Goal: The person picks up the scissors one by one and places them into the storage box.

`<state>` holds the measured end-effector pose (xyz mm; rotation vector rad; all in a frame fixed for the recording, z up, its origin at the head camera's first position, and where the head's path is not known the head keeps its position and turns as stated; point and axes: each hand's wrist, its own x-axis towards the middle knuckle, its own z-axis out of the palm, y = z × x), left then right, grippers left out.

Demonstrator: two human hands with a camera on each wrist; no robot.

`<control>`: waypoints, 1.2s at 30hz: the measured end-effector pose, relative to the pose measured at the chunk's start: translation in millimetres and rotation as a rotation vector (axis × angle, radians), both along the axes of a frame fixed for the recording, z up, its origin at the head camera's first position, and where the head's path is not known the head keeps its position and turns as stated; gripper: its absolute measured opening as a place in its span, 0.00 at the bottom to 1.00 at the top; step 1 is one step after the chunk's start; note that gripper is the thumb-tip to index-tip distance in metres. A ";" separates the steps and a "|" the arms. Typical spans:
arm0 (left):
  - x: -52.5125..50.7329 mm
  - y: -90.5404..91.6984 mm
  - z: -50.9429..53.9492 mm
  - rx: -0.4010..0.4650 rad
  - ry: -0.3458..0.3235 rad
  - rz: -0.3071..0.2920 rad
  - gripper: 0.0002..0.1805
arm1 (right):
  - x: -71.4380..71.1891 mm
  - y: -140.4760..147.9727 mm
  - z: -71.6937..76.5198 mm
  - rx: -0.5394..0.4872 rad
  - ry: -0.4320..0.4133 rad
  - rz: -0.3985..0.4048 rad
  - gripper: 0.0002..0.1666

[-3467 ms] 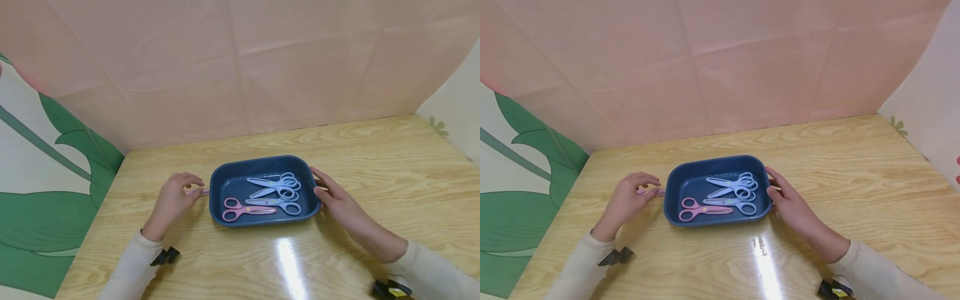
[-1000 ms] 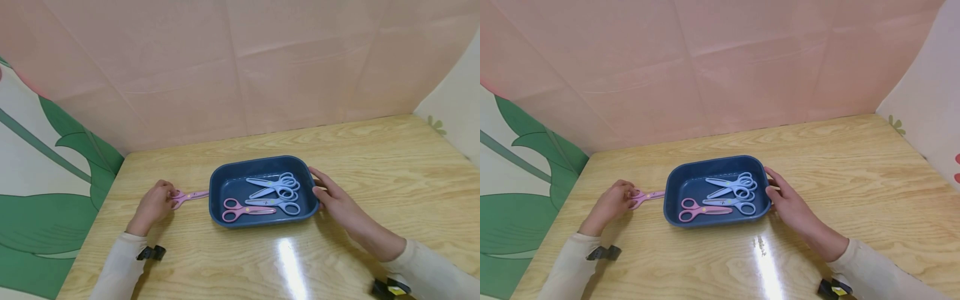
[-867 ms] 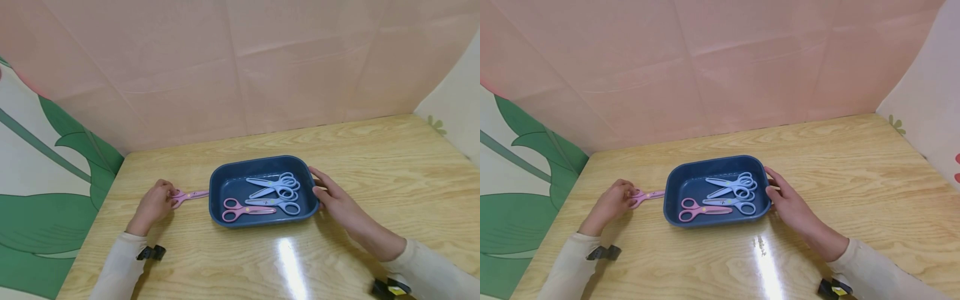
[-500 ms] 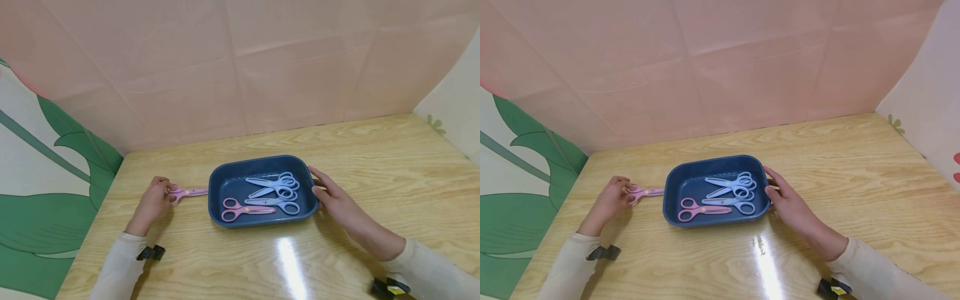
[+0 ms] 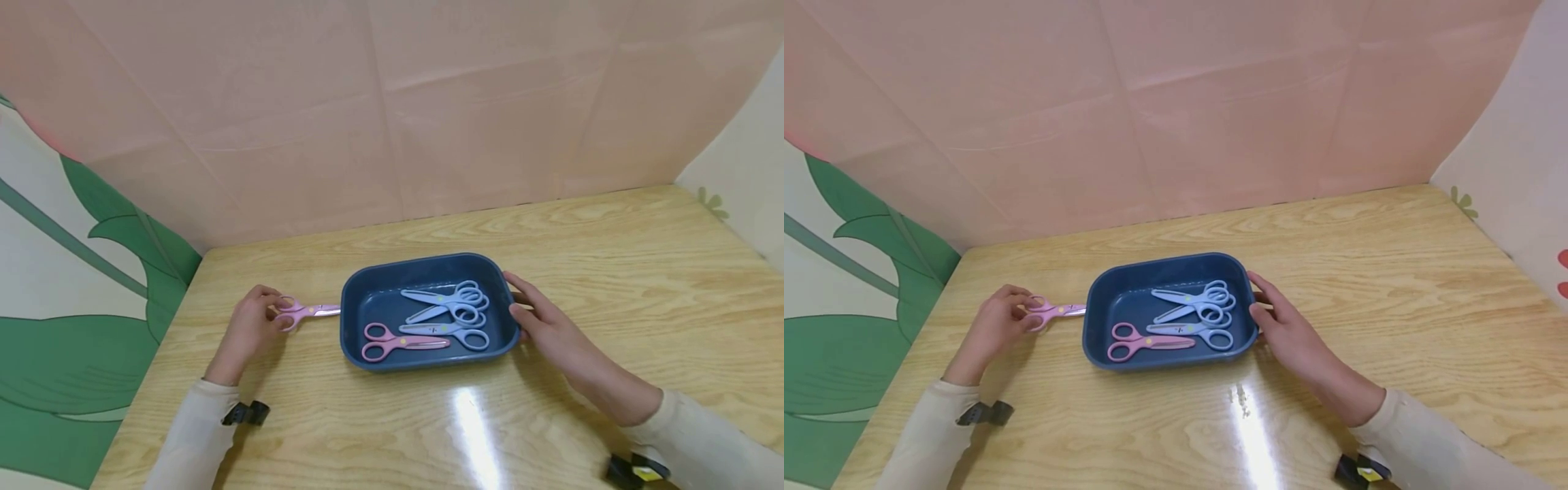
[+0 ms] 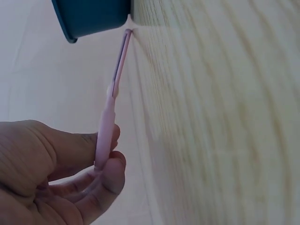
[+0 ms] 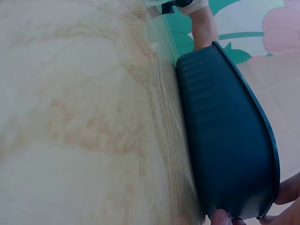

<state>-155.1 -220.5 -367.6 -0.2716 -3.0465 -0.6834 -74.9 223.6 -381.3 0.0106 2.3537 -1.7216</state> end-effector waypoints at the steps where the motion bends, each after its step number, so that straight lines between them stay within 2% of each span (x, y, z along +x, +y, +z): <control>1: -0.1 -0.3 0.2 0.005 0.006 -0.004 0.11 | -0.2 0.0 -0.3 -0.005 0.001 0.000 0.34; 6: 0.5 -2.5 2.3 0.030 0.004 -0.011 0.13 | -0.8 -0.4 -0.7 -0.018 0.000 0.001 0.34; 13: 1.8 -3.1 3.7 0.058 -0.007 -0.030 0.13 | -1.1 -0.2 0.1 0.028 -0.011 0.002 0.34; 18: 1.7 -2.2 3.9 0.058 0.001 -0.011 0.12 | -1.4 -0.9 0.3 0.004 -0.004 0.003 0.34; 26: -0.2 -1.7 5.7 0.031 0.087 0.018 0.11 | -1.9 -1.1 1.2 0.023 -0.012 0.007 0.34; 29: 0.5 -1.7 7.8 0.025 0.097 0.035 0.11 | -2.6 -1.4 0.8 0.023 -0.006 0.010 0.34; 36: 1.7 -2.0 8.3 0.004 0.122 -0.022 0.12 | -1.7 -0.1 2.2 0.029 -0.019 0.010 0.34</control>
